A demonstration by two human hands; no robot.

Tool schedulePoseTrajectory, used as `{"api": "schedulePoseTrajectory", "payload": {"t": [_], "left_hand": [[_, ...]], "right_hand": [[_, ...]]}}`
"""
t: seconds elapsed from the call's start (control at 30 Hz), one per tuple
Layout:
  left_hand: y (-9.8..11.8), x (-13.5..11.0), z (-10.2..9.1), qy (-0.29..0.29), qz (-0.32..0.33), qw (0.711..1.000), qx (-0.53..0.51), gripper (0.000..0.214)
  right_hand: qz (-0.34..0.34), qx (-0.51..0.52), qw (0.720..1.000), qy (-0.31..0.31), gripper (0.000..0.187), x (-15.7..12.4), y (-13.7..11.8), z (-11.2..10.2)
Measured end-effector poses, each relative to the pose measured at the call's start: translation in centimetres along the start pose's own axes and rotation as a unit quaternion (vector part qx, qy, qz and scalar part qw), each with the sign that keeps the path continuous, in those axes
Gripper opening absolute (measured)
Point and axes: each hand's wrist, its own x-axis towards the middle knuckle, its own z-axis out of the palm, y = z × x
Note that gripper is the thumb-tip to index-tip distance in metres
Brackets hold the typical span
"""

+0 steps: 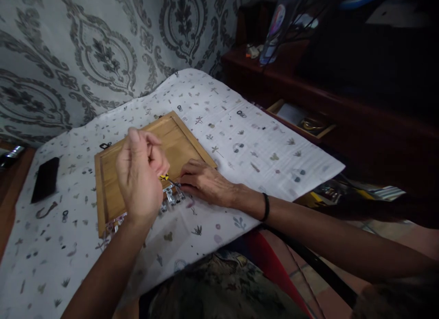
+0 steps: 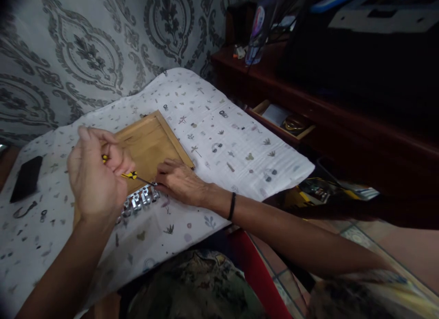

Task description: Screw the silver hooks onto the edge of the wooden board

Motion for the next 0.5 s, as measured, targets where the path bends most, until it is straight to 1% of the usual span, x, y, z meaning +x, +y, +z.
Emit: {"api": "schedulePoseTrajectory", "payload": {"t": [0.03, 0.1, 0.2, 0.27, 0.37, 0.5], "left_hand": [[0.0, -0.2, 0.3, 0.036, 0.002, 0.999, 0.004, 0.045], [-0.1, -0.5, 0.6, 0.066, 0.005, 0.998, 0.005, 0.046], [-0.1, -0.6, 0.8, 0.052, 0.007, 0.999, -0.007, 0.047], [-0.1, -0.5, 0.5, 0.015, -0.002, 1.000, -0.013, 0.046], [0.1, -0.2, -0.2, -0.062, -0.027, 0.998, -0.016, 0.044], [0.4, 0.8, -1.7, -0.193, -0.075, 0.978, -0.021, 0.043]], "right_hand": [[0.001, -0.002, 1.000, 0.000, 0.023, 0.0, 0.0, 0.0], [0.003, -0.005, 1.000, 0.000, 0.022, 0.0, 0.0, 0.1], [0.003, -0.006, 1.000, 0.002, 0.021, 0.0, -0.1, -0.1], [0.001, -0.009, 1.000, 0.001, 0.021, 0.0, -0.2, -0.2], [0.001, -0.012, 1.000, -0.001, 0.023, 0.1, -0.3, -0.3], [0.004, -0.004, 1.000, 0.000, 0.023, 0.1, -0.2, -0.3]]}}
